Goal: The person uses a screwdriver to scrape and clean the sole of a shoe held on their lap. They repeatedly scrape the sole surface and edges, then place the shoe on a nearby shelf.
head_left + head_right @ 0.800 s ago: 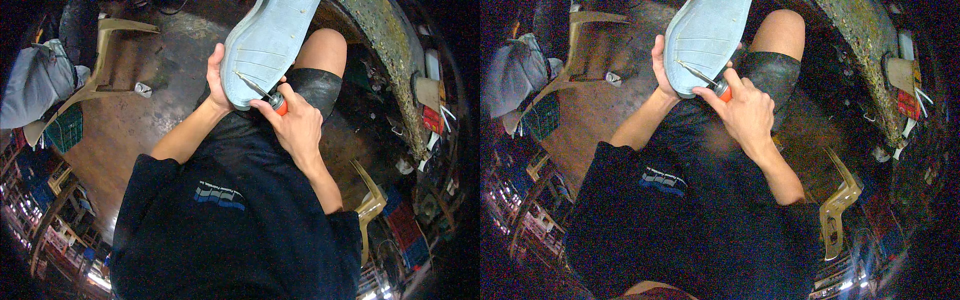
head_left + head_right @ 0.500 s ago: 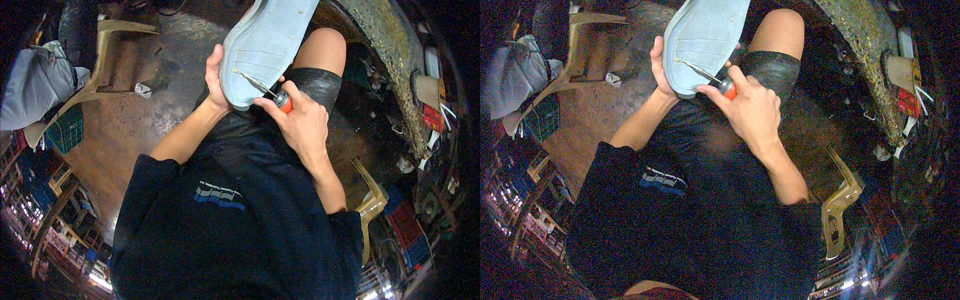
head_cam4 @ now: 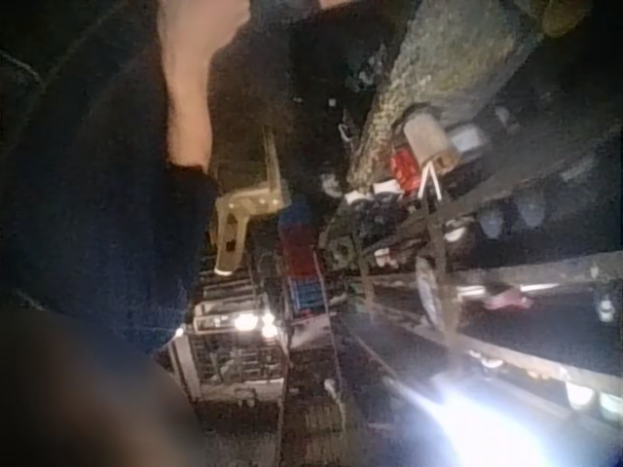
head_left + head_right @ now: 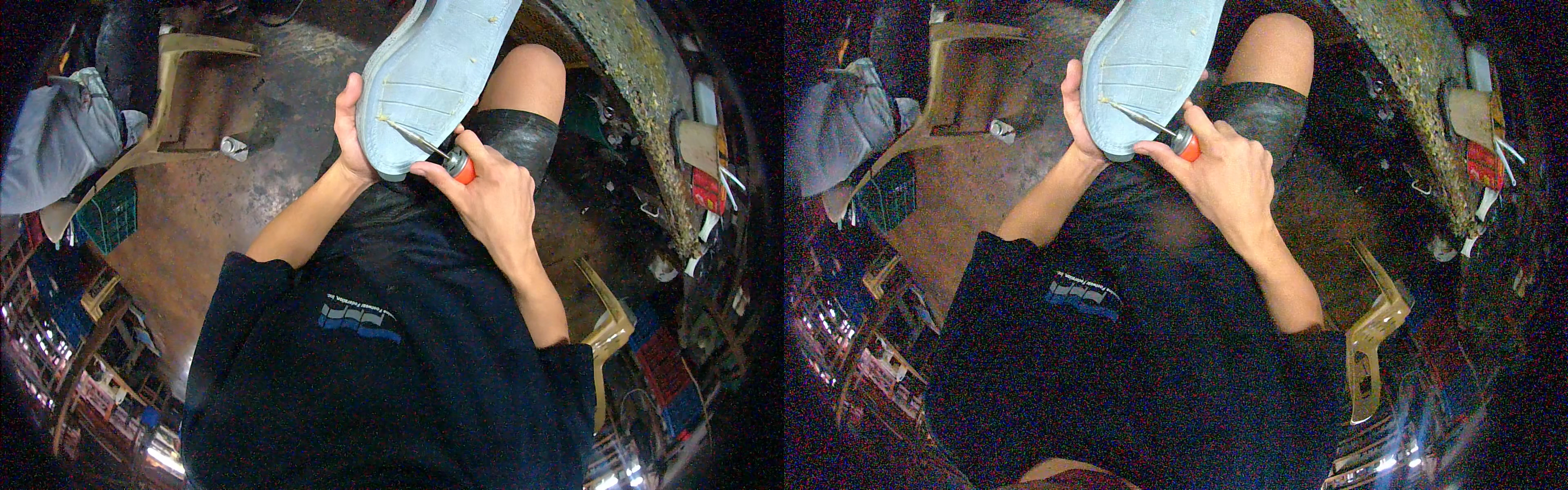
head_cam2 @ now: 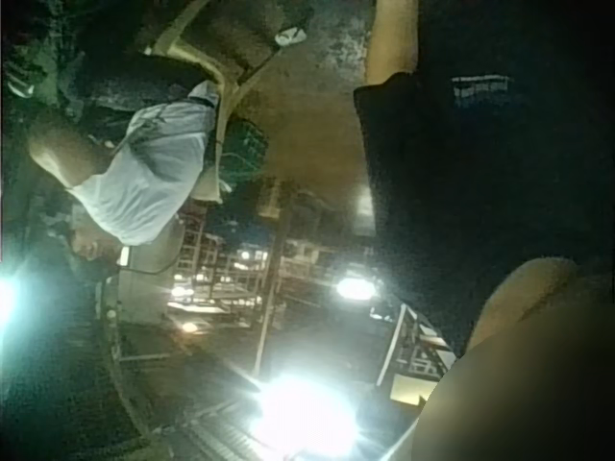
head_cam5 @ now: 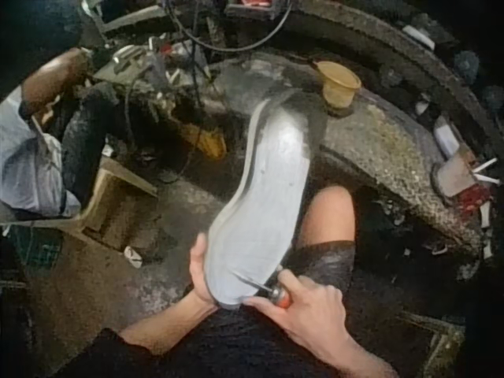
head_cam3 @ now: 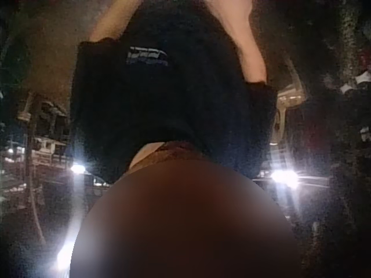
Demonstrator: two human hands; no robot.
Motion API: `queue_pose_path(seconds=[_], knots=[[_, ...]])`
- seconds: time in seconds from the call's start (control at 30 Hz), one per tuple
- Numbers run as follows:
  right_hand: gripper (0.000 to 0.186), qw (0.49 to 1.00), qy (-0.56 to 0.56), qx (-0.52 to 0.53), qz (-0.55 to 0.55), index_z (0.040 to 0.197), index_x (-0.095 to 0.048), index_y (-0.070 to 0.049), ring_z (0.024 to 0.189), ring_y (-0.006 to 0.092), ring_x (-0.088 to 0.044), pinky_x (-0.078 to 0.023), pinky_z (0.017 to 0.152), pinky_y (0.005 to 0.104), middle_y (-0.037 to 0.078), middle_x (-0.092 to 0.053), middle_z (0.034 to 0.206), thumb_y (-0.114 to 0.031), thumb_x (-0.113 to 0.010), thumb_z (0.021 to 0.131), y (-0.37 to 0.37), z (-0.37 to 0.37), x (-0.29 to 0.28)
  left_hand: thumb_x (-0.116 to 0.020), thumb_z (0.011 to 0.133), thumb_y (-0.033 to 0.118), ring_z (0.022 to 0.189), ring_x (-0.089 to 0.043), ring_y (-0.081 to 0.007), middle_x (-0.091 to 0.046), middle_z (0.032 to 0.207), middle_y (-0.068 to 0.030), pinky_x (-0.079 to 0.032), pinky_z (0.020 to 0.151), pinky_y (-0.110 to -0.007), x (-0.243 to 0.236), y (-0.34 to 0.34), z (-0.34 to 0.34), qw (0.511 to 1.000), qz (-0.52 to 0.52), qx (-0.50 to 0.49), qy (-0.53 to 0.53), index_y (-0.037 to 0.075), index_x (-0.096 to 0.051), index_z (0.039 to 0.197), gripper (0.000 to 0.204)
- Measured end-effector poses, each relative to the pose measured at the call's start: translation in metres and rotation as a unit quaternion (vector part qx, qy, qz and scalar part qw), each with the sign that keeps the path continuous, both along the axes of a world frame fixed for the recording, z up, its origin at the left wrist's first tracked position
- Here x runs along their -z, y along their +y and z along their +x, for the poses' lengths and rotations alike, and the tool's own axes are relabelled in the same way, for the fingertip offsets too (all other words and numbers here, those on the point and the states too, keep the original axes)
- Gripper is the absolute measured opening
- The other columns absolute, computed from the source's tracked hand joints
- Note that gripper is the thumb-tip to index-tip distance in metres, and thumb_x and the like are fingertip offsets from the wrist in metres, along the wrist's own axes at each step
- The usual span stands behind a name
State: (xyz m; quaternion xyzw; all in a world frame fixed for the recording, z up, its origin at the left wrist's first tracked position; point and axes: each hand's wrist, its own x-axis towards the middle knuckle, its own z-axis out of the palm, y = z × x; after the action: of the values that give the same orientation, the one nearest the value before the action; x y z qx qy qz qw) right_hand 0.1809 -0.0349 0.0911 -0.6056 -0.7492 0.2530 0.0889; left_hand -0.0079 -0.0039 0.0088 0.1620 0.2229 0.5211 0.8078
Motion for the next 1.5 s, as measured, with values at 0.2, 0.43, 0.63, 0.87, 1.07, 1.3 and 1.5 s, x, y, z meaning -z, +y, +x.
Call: queue_pose_path(seconds=[0.2,0.43,0.63,0.87,1.07,1.3,1.5], knots=[[0.071,1.000,-0.007,-0.003,-0.023,0.130,-0.074,-0.012,0.082,0.0441,-0.079,-0.060,0.068,0.0528,0.022,-0.078,0.087,-0.071,-0.081,0.090,0.002,-0.003,-0.007,-0.040,0.097,0.090,0.151,-0.047,-0.0616,-0.036,0.176,-0.0296,-0.047,0.123,-0.069,-0.002,0.000,0.001,0.999,0.001,-0.013,0.037,0.012,-0.023,0.179,0.114],[0.065,0.999,-0.032,-0.012,-0.040,0.105,-0.070,-0.008,0.079,0.0442,-0.078,-0.058,0.066,0.0529,0.021,-0.077,0.084,-0.070,-0.083,0.089,-0.005,0.000,-0.006,-0.042,0.097,0.090,0.148,-0.050,-0.0616,-0.037,0.174,-0.0313,-0.055,0.114,-0.070,0.000,0.006,0.002,0.999,0.023,0.012,-0.022,0.012,-0.023,0.178,0.114],[0.063,0.999,-0.034,-0.001,-0.034,0.108,-0.071,-0.010,0.079,0.0437,-0.078,-0.059,0.066,0.0530,0.021,-0.078,0.085,-0.069,-0.083,0.090,-0.006,-0.002,-0.003,-0.041,0.098,0.089,0.148,-0.050,-0.0618,-0.038,0.174,-0.0304,-0.054,0.115,-0.070,0.000,0.005,0.003,0.999,0.016,0.010,-0.041,0.011,-0.023,0.178,0.113],[0.068,0.999,-0.004,0.036,-0.036,0.138,-0.075,-0.019,0.083,0.0443,-0.079,-0.060,0.071,0.0549,0.021,-0.080,0.090,-0.070,-0.080,0.092,0.002,-0.013,-0.007,-0.035,0.099,0.091,0.148,-0.052,-0.0594,-0.043,0.173,-0.0291,-0.046,0.125,-0.067,-0.002,0.001,0.006,1.000,-0.006,-0.023,0.009,0.011,-0.023,0.178,0.113],[0.062,0.995,0.004,0.095,-0.039,0.119,-0.076,-0.014,0.085,0.0469,-0.078,-0.059,0.072,0.0561,0.023,-0.079,0.088,-0.071,-0.079,0.093,0.001,-0.011,-0.006,-0.038,0.098,0.091,0.147,-0.053,-0.0594,-0.043,0.172,-0.0308,-0.051,0.119,-0.069,-0.001,0.003,0.003,1.000,0.019,-0.003,0.001,0.010,-0.023,0.178,0.115],[0.073,0.997,0.004,0.061,-0.041,0.106,-0.068,-0.010,0.076,0.0494,-0.078,-0.061,0.064,0.0605,0.026,-0.077,0.085,-0.081,-0.073,0.090,-0.007,-0.003,-0.002,-0.050,0.095,0.086,0.150,-0.049,-0.0588,-0.043,0.171,-0.0316,-0.050,0.119,-0.071,-0.003,0.000,0.005,1.000,0.018,-0.004,-0.005,0.008,-0.024,0.177,0.116],[0.068,0.988,-0.021,0.131,-0.076,0.102,-0.067,-0.007,0.079,0.0497,-0.076,-0.059,0.067,0.0581,0.025,-0.077,0.083,-0.074,-0.077,0.093,-0.025,0.012,-0.017,-0.069,0.067,0.052,0.149,-0.054,-0.0527,-0.046,0.169,-0.0322,-0.045,0.125,-0.068,-0.007,0.006,0.003,0.997,0.021,-0.032,-0.069,0.002,-0.032,0.174,0.124]])
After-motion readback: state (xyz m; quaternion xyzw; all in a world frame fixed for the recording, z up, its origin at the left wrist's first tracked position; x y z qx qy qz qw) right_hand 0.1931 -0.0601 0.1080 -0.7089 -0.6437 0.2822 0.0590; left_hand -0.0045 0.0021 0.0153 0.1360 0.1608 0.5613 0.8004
